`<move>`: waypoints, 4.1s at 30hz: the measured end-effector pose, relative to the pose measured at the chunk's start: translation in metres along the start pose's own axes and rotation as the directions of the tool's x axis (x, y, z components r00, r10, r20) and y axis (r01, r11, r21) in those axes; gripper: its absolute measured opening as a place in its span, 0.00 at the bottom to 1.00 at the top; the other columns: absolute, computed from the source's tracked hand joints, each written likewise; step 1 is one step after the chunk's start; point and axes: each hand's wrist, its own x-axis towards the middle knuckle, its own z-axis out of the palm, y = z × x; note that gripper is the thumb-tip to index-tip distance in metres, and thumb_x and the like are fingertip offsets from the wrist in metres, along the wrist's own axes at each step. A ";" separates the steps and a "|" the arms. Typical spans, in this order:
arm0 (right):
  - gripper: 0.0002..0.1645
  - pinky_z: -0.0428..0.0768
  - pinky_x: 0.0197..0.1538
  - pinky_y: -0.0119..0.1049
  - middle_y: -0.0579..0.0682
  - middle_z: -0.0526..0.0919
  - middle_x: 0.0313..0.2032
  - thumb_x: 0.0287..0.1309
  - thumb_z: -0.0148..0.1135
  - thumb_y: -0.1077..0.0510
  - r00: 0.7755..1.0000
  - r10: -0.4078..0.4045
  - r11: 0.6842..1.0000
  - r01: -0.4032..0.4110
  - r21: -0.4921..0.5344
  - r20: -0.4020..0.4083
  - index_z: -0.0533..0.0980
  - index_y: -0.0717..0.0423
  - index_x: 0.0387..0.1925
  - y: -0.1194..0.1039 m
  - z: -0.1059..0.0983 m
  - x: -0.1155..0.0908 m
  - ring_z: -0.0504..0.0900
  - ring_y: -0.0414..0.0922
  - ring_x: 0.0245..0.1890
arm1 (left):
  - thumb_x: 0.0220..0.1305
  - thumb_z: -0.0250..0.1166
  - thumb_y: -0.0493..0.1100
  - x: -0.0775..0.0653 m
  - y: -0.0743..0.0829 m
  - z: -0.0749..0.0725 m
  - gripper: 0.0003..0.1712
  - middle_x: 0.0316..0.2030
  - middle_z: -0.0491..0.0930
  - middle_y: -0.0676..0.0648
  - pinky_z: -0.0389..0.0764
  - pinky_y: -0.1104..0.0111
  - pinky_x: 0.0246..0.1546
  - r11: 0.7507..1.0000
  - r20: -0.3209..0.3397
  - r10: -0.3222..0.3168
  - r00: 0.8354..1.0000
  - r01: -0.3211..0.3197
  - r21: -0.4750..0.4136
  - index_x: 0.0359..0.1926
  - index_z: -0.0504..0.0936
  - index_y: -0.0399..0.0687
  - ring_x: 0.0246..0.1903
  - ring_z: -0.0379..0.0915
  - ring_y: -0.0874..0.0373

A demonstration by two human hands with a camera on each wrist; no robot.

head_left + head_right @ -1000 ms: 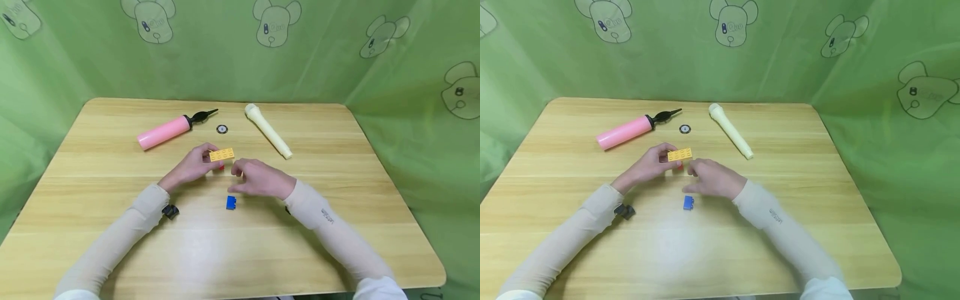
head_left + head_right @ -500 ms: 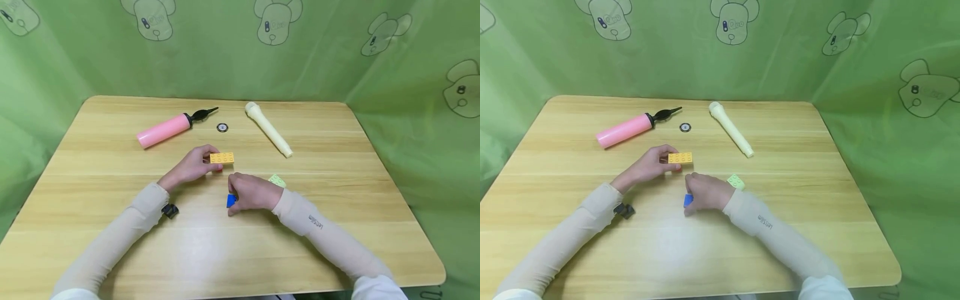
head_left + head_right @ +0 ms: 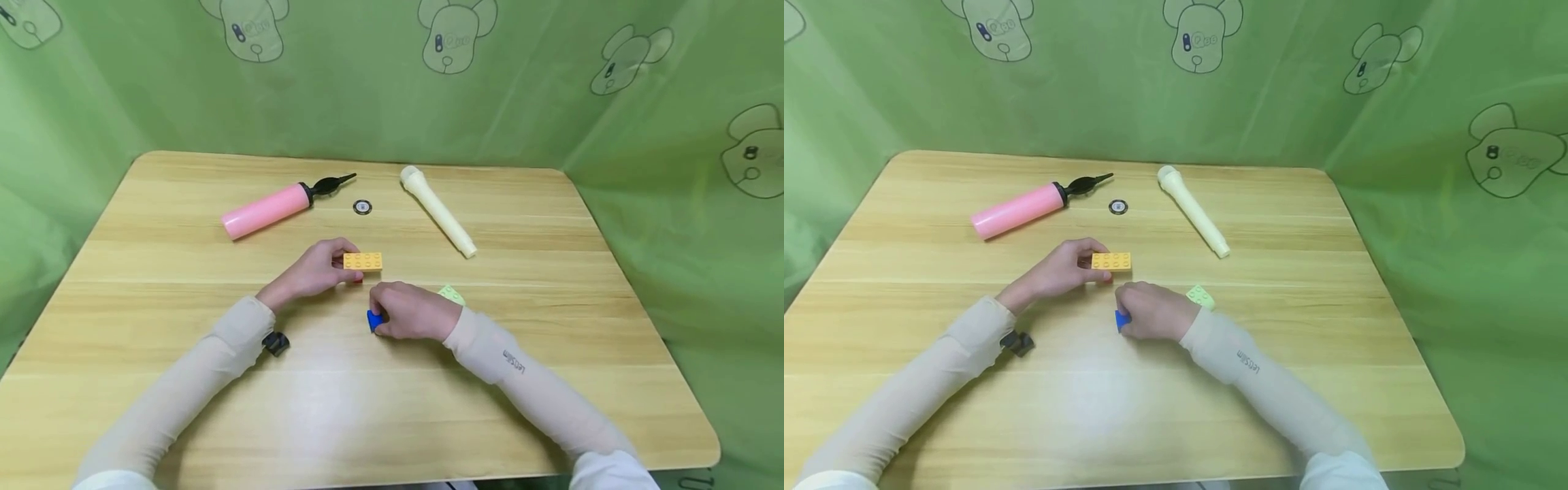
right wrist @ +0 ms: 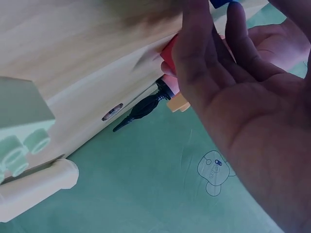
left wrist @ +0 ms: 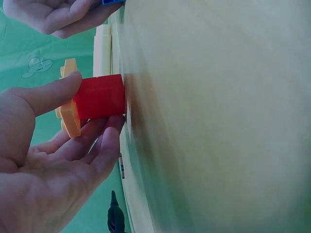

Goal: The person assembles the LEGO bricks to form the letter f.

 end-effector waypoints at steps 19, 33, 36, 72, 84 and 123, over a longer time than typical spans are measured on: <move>0.11 0.76 0.30 0.34 0.52 0.76 0.39 0.61 0.66 0.57 0.934 -0.122 0.992 0.124 -0.013 -0.336 0.76 0.52 0.44 0.007 -0.034 -0.001 0.76 0.44 0.30 | 0.62 0.73 0.44 -0.001 0.003 0.001 0.19 0.41 0.83 0.47 0.78 0.64 0.41 0.998 0.004 0.042 0.999 -0.042 0.047 0.51 0.80 0.43 0.39 0.77 0.54; 0.15 0.78 0.44 0.37 0.51 0.72 0.43 0.60 0.67 0.62 0.936 -0.084 0.990 0.117 0.077 -0.342 0.80 0.59 0.50 0.016 -0.045 0.029 0.78 0.51 0.40 | 0.61 0.72 0.40 0.000 0.004 0.001 0.17 0.38 0.83 0.46 0.78 0.64 0.37 0.999 0.012 0.036 0.999 -0.036 0.024 0.50 0.80 0.42 0.36 0.76 0.54; 0.17 0.78 0.44 0.36 0.51 0.72 0.43 0.60 0.67 0.63 0.942 -0.087 0.990 0.118 0.078 -0.325 0.81 0.59 0.51 0.019 -0.041 0.034 0.79 0.50 0.41 | 0.62 0.72 0.41 -0.001 0.003 0.002 0.18 0.36 0.81 0.46 0.76 0.65 0.34 0.999 0.017 0.033 0.999 -0.034 0.034 0.51 0.80 0.43 0.32 0.74 0.55; 0.19 0.78 0.42 0.34 0.53 0.72 0.45 0.61 0.67 0.63 0.938 -0.127 0.990 0.142 0.023 -0.322 0.80 0.63 0.54 0.018 -0.036 0.039 0.78 0.46 0.37 | 0.62 0.72 0.44 -0.003 0.004 0.001 0.18 0.32 0.77 0.47 0.71 0.66 0.30 0.997 -0.005 0.017 1.000 -0.016 0.076 0.51 0.80 0.44 0.29 0.70 0.56; 0.16 0.79 0.43 0.34 0.53 0.73 0.44 0.59 0.68 0.67 0.940 -0.158 0.987 0.163 -0.007 -0.304 0.82 0.63 0.50 0.018 -0.040 0.039 0.79 0.48 0.39 | 0.62 0.73 0.45 0.001 0.004 0.002 0.18 0.29 0.76 0.46 0.69 0.68 0.28 0.996 0.006 0.031 0.999 -0.032 0.082 0.49 0.80 0.44 0.25 0.68 0.57; 0.11 0.78 0.43 0.35 0.54 0.73 0.42 0.58 0.68 0.68 0.930 -0.205 0.977 0.210 -0.016 -0.306 0.84 0.61 0.43 0.017 -0.037 0.043 0.75 0.46 0.38 | 0.62 0.73 0.45 -0.001 0.003 0.002 0.14 0.28 0.76 0.48 0.69 0.68 0.27 0.997 0.005 0.025 1.000 -0.026 0.067 0.43 0.80 0.47 0.25 0.68 0.57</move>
